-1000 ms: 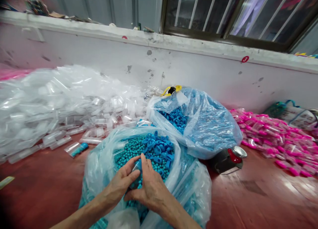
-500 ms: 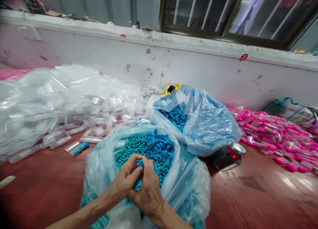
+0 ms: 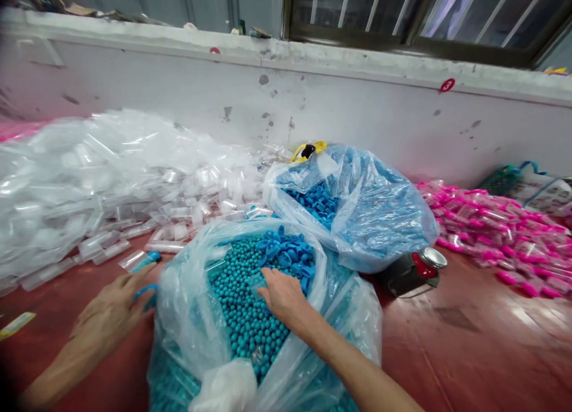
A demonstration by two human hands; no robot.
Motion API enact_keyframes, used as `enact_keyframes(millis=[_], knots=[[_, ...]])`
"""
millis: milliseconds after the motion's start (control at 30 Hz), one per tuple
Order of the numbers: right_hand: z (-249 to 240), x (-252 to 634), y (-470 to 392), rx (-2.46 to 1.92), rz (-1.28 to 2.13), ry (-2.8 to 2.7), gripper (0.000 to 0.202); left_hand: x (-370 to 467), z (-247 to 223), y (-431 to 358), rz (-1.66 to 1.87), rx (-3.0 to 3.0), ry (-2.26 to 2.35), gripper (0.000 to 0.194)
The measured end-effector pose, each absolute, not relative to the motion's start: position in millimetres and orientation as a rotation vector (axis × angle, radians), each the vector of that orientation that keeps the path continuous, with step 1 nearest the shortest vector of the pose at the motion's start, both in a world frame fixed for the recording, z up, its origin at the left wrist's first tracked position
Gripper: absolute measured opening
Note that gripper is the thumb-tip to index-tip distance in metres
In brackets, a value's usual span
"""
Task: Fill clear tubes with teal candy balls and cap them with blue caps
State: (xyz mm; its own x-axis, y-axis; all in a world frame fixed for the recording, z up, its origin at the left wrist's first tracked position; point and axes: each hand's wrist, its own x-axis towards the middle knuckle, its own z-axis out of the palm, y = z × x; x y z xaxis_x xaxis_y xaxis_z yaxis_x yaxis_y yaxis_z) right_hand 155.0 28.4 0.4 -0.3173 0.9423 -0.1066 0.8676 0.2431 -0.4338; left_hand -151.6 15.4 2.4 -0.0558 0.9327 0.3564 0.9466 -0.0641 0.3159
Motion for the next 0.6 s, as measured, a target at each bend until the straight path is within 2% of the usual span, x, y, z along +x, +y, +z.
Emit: enact_keyframes(millis=[67, 233, 333, 500, 533, 600], knots=[[-4, 142, 37, -1.739, 0.703, -2.340, 0.041, -137, 5, 14, -0.785, -2.211, -2.042, 0.039], [-19, 140, 58, -1.672, 0.911, -2.193, 0.019, -77, 9, 12, -0.941, -2.672, -1.925, 0.035], [-23, 152, 63, -1.667, 1.060, -2.027, 0.019, -51, 3, 14, -0.956, -2.833, -1.946, 0.034], [-16, 157, 61, -1.589, 1.284, -1.720, 0.017, -20, -10, 26, -1.228, -2.936, -2.334, 0.052], [-14, 156, 59, -1.525, 1.360, -1.617, 0.017, -15, -12, 29, -1.302, -3.006, -2.439, 0.051], [-10, 153, 54, -1.360, 1.524, -1.374, 0.022, -7, -14, 35, -1.430, -3.185, -2.585, 0.038]])
